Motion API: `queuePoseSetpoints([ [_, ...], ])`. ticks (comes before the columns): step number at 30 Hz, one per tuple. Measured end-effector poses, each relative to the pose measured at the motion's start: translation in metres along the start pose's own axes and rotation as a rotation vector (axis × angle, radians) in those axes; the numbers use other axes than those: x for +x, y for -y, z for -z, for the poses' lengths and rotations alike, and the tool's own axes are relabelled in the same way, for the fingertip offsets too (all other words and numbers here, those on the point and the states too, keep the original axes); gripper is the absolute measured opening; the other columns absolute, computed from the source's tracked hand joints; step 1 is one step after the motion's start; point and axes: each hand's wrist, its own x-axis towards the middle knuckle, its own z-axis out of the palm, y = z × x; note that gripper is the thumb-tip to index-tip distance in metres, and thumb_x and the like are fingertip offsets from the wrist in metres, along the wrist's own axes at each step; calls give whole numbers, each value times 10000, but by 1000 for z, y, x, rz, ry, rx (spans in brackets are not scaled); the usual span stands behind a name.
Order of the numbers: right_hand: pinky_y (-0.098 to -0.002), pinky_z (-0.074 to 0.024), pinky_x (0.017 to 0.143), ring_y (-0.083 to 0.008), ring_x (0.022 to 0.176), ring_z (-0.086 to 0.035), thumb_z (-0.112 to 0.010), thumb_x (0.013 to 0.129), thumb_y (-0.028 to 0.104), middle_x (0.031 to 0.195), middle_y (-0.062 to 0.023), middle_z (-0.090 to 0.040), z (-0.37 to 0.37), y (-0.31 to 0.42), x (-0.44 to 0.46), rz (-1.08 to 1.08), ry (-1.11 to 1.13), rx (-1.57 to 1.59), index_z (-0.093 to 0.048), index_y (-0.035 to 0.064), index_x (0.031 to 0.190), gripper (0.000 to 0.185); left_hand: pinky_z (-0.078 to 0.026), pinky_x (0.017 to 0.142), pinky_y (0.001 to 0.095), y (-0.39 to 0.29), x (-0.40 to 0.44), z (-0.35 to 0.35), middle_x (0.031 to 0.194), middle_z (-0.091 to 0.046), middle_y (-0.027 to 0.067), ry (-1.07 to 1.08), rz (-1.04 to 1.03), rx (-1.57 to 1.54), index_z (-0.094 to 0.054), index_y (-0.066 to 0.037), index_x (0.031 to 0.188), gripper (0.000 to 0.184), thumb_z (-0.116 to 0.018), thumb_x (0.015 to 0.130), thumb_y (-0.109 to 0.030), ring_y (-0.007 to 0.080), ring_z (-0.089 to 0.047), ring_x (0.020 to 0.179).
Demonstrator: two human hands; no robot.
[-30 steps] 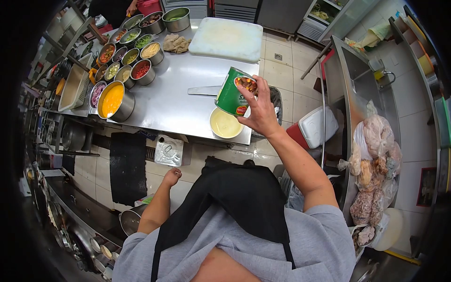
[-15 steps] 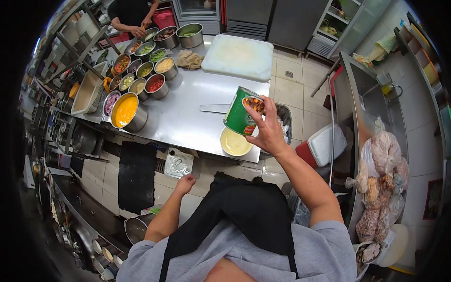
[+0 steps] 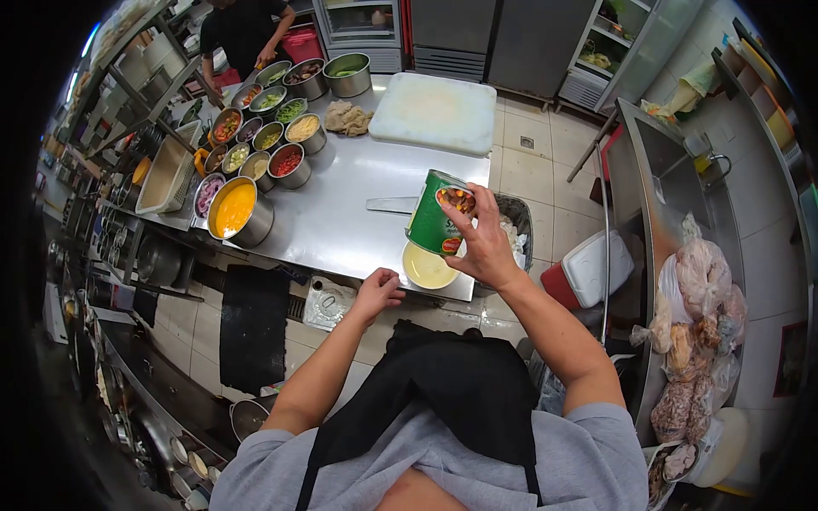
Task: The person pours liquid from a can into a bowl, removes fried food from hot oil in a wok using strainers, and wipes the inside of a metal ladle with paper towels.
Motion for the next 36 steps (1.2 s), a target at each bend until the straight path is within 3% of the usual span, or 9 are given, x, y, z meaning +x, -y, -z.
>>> queuePoseSetpoints([
  [10,-469,-432,998,-458,1304,-325,-849,483,91,1422,-240,-271,2,0,-4,11,-42,-32,-412,235,1369,998,-547,666,310,0,11,-21,1012,-528,94,-17,47,-42,-442,-38,1085,274,-583,933,-218,209,-655,820],
  [23,-468,-425,1005,-460,1308,-319,-847,484,92,1427,-240,-270,4,1,-3,3,-22,-42,-401,237,1373,1005,-542,650,298,3,14,-22,957,-529,77,-13,38,-49,-444,-51,1032,239,-593,929,-207,204,-655,799],
  [25,-471,-431,1000,-463,1310,-317,-848,484,96,1428,-240,-269,4,1,-2,0,-11,-44,-400,238,1375,1008,-524,595,286,2,13,-23,915,-538,64,-25,12,-40,-439,-37,1014,249,-596,924,-208,178,-649,735],
  [28,-472,-437,995,-465,1311,-317,-852,487,103,1429,-240,-268,3,1,-1,11,-8,-63,-398,242,1377,1008,-543,649,301,0,11,-22,959,-526,80,-16,39,-61,-441,-45,1030,235,-583,936,-207,205,-655,802],
  [36,-472,-442,989,-467,1308,-321,-859,499,112,1428,-241,-270,-1,2,0,13,-8,-57,-395,254,1380,1005,-545,631,286,-4,11,-21,958,-524,80,-26,20,-77,-439,-42,1024,236,-574,945,-218,205,-662,799],
])
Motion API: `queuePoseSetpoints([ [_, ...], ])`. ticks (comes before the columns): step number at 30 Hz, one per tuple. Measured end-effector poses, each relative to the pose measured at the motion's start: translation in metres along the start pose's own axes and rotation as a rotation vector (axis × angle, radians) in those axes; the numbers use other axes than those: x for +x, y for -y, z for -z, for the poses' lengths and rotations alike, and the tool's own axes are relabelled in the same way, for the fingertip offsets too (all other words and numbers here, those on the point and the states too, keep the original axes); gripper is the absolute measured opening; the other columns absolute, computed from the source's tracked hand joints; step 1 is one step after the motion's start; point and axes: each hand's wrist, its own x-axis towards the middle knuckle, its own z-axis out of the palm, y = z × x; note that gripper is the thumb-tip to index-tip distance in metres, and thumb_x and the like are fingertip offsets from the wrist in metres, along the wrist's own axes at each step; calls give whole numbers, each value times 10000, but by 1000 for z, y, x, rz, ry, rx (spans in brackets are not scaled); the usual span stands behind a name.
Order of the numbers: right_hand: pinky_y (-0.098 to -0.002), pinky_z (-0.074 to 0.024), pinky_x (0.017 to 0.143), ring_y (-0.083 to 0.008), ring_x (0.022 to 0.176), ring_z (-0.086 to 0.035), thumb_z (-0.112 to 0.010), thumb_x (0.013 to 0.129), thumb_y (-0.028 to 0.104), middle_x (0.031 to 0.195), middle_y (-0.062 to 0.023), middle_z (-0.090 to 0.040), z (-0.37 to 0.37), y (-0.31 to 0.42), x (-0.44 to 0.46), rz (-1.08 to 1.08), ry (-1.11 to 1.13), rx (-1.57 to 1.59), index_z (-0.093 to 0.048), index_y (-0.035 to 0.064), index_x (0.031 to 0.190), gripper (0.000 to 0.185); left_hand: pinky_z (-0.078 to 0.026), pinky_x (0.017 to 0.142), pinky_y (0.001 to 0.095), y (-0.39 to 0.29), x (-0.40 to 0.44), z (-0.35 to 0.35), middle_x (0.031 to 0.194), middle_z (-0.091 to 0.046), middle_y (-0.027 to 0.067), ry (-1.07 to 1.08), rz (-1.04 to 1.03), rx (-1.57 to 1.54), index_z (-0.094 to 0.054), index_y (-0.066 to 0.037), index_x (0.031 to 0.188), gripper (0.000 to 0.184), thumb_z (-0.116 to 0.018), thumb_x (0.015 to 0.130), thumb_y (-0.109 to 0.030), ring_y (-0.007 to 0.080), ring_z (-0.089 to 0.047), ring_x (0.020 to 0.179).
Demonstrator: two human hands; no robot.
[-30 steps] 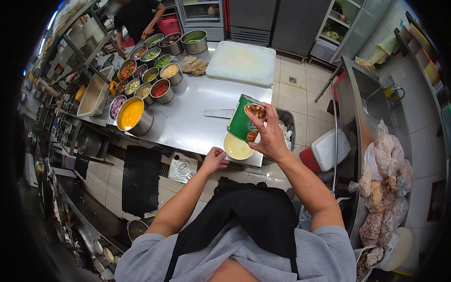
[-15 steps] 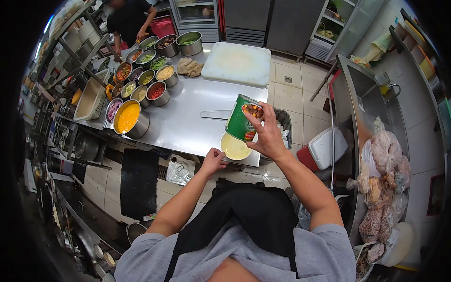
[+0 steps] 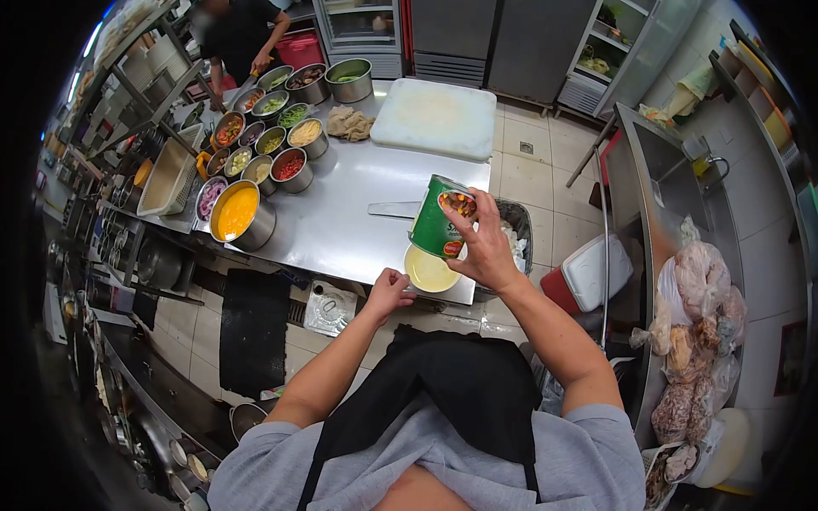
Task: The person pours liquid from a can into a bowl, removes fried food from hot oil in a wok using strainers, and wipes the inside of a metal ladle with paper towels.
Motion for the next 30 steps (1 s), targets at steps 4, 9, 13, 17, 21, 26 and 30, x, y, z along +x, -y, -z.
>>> queuePoseSetpoints([
  [4,-474,-442,989,-468,1308,-319,-856,499,109,1428,-236,-269,-1,0,-1,1,3,-6,-392,258,1381,1007,-545,626,287,1,2,2,956,-522,79,-4,-4,-8,-438,-42,1023,237,-575,947,-221,203,-661,796],
  [9,-478,-436,995,-469,1315,-306,-851,494,108,1428,-230,-261,-2,-2,-4,-13,17,-1,-391,256,1384,1012,-545,624,289,3,3,2,962,-519,81,-8,0,-15,-438,-41,1021,239,-575,949,-224,204,-658,788],
  [13,-481,-431,1003,-469,1320,-295,-844,496,105,1429,-224,-258,0,-2,-4,-20,27,5,-394,258,1384,1007,-545,627,290,2,2,1,967,-518,82,-4,0,-20,-438,-40,1024,241,-575,950,-224,208,-658,789],
  [17,-482,-421,1013,-470,1317,-300,-840,498,103,1430,-223,-258,0,-3,-4,-15,20,9,-401,254,1381,998,-546,626,290,1,0,0,971,-518,82,-13,2,-8,-439,-41,1027,239,-571,952,-226,210,-660,792],
  [21,-481,-405,1025,-470,1309,-309,-839,500,105,1431,-230,-257,1,-3,-4,-15,24,-1,-402,245,1384,996,-544,617,283,3,0,2,952,-522,79,-20,-6,-16,-442,-39,1016,232,-560,956,-229,211,-663,791],
  [26,-485,-409,1019,-459,1308,-314,-846,487,106,1419,-224,-267,2,-2,-6,-11,15,12,-397,247,1387,1016,-545,616,276,11,-2,7,945,-522,82,-34,-28,-56,-450,-31,1026,253,-578,945,-233,190,-661,771],
  [30,-484,-414,1015,-465,1311,-306,-850,484,111,1416,-222,-267,1,-3,-9,-20,17,14,-397,253,1386,1019,-549,617,288,22,-3,18,977,-512,70,-77,-13,-38,-435,-46,1044,226,-556,960,-217,225,-674,802],
])
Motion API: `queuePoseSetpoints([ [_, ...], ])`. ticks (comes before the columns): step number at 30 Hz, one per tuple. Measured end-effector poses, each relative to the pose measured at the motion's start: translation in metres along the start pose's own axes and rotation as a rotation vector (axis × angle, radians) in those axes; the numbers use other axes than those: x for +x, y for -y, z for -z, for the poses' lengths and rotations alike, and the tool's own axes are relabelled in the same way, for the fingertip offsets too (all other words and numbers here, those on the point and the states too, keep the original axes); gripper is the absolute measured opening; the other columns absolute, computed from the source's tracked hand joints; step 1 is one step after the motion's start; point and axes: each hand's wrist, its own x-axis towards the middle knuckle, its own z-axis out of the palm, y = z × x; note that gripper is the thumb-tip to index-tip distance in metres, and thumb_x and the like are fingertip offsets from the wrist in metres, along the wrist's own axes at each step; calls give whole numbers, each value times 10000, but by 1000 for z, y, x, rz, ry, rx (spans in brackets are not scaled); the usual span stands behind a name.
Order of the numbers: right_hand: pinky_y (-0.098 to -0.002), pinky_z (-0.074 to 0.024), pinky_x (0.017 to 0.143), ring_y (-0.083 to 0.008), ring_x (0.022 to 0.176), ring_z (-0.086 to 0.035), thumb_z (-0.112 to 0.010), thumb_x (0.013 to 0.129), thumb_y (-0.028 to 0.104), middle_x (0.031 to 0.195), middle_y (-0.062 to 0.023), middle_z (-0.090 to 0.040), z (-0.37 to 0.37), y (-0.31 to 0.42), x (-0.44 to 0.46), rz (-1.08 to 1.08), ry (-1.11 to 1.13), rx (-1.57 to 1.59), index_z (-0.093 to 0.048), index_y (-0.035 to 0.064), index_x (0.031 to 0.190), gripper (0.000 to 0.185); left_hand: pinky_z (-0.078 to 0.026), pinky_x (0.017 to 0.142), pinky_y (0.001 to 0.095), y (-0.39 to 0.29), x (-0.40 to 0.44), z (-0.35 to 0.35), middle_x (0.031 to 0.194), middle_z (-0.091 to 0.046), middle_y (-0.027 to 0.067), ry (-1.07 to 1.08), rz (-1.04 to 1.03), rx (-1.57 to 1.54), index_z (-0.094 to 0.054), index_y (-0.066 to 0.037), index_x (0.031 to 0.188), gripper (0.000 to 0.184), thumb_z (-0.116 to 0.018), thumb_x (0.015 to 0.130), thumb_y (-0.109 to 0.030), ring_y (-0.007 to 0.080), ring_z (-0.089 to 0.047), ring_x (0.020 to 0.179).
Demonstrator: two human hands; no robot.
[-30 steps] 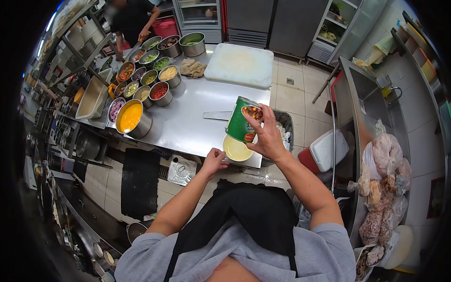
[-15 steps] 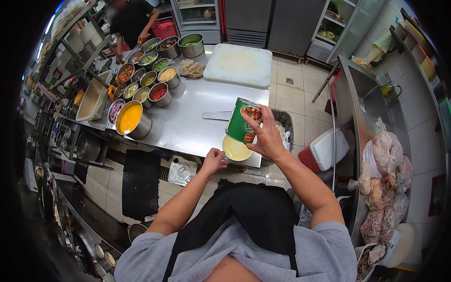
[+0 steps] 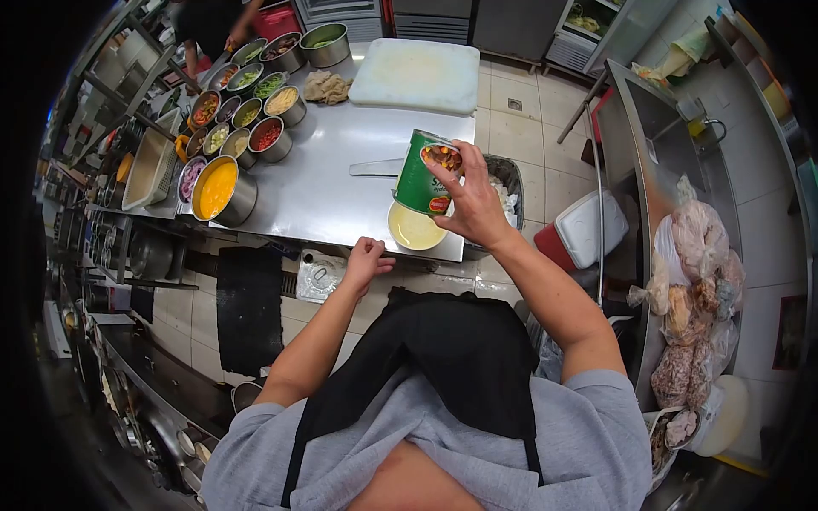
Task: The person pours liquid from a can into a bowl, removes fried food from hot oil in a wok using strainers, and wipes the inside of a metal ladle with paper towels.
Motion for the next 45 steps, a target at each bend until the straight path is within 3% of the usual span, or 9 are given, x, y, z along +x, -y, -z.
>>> queuePoseSetpoints([
  [10,-495,-401,1032,-471,1324,-304,-837,510,106,1448,-244,-253,3,-1,0,-11,-31,-5,-407,221,1378,976,-520,560,308,75,-12,68,764,-565,61,-97,-57,295,-438,-68,932,226,-618,918,-204,171,-629,666],
  [12,-495,-397,1035,-473,1327,-299,-839,509,106,1446,-247,-251,2,0,-2,-13,-29,-2,-402,222,1381,982,-506,631,397,118,-1,104,755,-614,149,-142,-152,648,-501,-29,872,251,-626,873,-247,288,-633,664],
  [16,-497,-392,1035,-479,1335,-286,-845,505,108,1438,-253,-252,3,1,-1,-16,-11,6,-390,226,1388,1001,-520,802,445,163,-16,171,827,-647,207,53,192,1140,-609,7,975,330,-656,791,-264,359,-644,817],
  [19,-499,-389,1034,-474,1335,-289,-852,503,114,1432,-253,-258,-1,-1,-3,1,-22,6,-383,231,1392,1012,-555,716,439,186,-38,202,825,-646,189,-131,731,775,-605,27,1023,317,-641,808,-202,321,-655,775],
  [24,-498,-381,1037,-470,1326,-300,-856,505,121,1425,-254,-264,-2,-1,-7,-3,4,13,-375,235,1394,1017,-554,494,410,173,-75,206,761,-623,137,-255,473,634,-578,31,910,231,-630,840,-183,236,-624,584],
  [27,-478,-482,948,-467,1303,-321,-841,482,100,1425,-238,-269,-2,-1,-9,6,1,21,-390,267,1384,1022,-553,499,419,177,-75,203,736,-621,125,-286,494,597,-562,1,859,220,-640,828,-203,228,-617,585],
  [40,-477,-433,999,-425,1329,-315,-847,541,118,1445,-237,-252,1,-35,-20,-34,-89,119,-373,202,1390,976,-487,533,361,180,-84,160,640,-601,81,-366,177,609,-584,-35,805,237,-691,794,-246,186,-572,552],
  [43,-389,-540,840,-257,1224,-455,-823,657,123,1386,-146,-347,-17,-63,-26,-467,-264,557,-325,175,1411,905,-449,460,334,174,-114,161,631,-584,69,-418,266,586,-572,-42,796,203,-685,787,-210,151,-545,514],
  [45,-390,-537,842,-266,1185,-476,-807,689,124,1360,-143,-371,-36,-98,-30,-687,-361,884,-336,167,1387,843,-435,441,325,172,-141,158,628,-576,65,-475,250,605,-567,-42,795,193,-683,785,-196,142,-539,508],
])
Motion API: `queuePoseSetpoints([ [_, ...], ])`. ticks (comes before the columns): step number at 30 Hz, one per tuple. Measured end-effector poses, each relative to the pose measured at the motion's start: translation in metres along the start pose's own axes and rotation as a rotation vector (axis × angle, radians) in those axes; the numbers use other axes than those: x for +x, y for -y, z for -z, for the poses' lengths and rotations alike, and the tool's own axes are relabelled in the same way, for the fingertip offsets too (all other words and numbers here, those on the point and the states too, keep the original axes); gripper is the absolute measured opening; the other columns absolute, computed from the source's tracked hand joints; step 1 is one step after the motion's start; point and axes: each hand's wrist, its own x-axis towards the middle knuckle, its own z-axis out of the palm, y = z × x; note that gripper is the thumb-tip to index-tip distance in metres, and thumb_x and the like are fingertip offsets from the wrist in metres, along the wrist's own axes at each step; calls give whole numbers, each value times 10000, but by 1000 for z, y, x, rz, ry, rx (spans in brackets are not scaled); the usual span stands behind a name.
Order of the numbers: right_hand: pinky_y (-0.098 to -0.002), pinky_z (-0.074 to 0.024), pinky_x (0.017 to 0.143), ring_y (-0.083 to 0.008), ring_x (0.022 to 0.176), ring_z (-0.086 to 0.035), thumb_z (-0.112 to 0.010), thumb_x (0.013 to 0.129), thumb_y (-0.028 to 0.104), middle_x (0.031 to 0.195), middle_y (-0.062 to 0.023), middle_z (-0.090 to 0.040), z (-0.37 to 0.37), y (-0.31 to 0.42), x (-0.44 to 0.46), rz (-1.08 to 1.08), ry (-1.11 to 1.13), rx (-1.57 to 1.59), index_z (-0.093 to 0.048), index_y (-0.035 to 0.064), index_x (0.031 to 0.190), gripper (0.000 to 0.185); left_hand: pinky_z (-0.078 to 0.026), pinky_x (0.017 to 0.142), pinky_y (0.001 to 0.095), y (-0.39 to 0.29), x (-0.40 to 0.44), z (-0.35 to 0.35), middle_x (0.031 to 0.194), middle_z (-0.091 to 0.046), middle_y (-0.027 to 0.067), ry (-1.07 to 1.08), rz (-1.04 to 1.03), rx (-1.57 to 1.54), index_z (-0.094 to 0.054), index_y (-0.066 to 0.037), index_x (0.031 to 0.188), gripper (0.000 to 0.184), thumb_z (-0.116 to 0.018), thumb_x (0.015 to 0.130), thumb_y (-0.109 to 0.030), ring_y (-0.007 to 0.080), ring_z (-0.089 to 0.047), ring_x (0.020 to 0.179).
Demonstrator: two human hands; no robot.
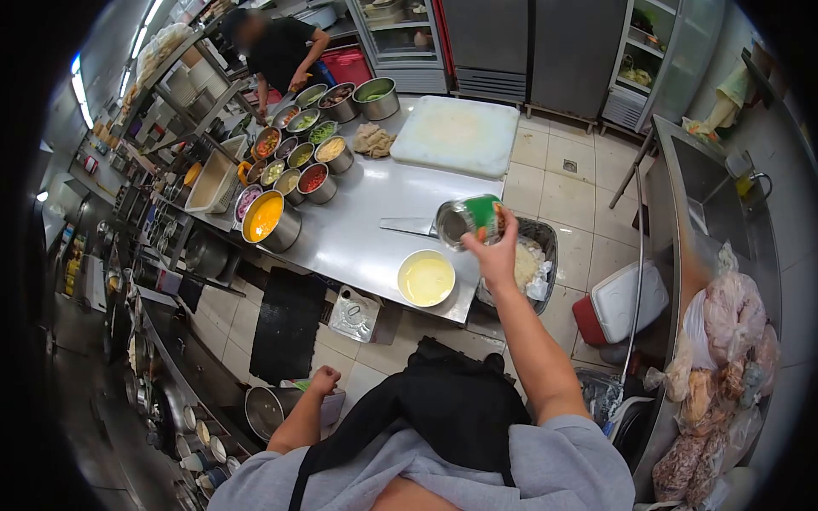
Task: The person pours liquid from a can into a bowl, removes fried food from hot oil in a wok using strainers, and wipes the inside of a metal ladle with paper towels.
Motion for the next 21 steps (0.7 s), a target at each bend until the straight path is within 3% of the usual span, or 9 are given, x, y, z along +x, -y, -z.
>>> queuePoseSetpoints([
  [1,-391,-533,843,-274,1146,-498,-791,722,124,1334,-140,-396,3,-3,9,-235,-85,311,-348,158,1364,781,-426,431,318,2,-12,5,630,-570,57,-17,69,-39,-563,-42,811,183,-678,787,-183,141,-537,510],
  [2,-427,-534,809,-252,1093,-504,-743,791,126,1266,-94,-449,10,-5,18,-423,-184,422,-362,147,1313,647,-417,421,311,4,-24,9,633,-563,50,-34,137,-79,-560,-42,826,176,-674,789,-171,139,-535,511],
  [3,-463,-531,793,-258,1087,-501,-725,812,180,1238,-86,-462,19,-31,32,-503,-245,576,-409,140,1259,549,-418,420,313,7,-36,14,657,-565,49,-25,158,-134,-557,-47,853,161,-662,799,-157,144,-536,513],
  [5,-510,-487,880,-246,1049,-495,-666,854,270,1149,-85,-495,30,-49,53,-561,-242,724,-446,122,1229,459,-419,419,314,27,-50,23,681,-567,47,-23,180,-189,-555,-52,879,149,-649,809,-143,149,-536,515],
  [8,-524,-491,853,-268,1083,-484,-687,837,307,1204,-81,-477,24,-70,87,-578,-299,802,-491,104,1190,452,-434,439,317,63,-55,34,742,-572,45,-47,136,-283,-541,-67,941,154,-624,822,-119,161,-551,544],
  [10,-531,-482,865,-268,1083,-479,-684,837,315,1186,-80,-481,4,-66,110,-551,-304,778,-491,96,1190,458,-464,477,343,65,-71,51,787,-573,50,42,352,-354,-525,-71,973,172,-611,831,-116,181,-570,587],
  [13,-523,-482,877,-269,1105,-464,-686,835,316,1162,-86,-476,-38,-70,140,-489,-287,703,-492,84,1175,455,-498,522,381,94,-66,63,796,-574,62,24,480,-386,-518,-65,996,199,-611,840,-148,218,-598,633],
  [17,-557,-484,915,-266,1068,-491,-718,819,292,1134,-112,-480,-117,-73,200,-537,-248,555,-389,59,1217,567,-525,585,447,124,-30,87,853,-583,92,81,629,-414,-520,-50,1010,221,-588,857,-194,303,-634,683],
  [21,-572,-487,905,-274,1042,-518,-743,797,289,1143,-121,-486,-208,-96,278,-588,-148,452,-340,4,1236,661,-515,577,452,119,19,107,838,-587,88,-56,579,-502,-530,-53,986,186,-570,865,-188,307,-635,675],
])
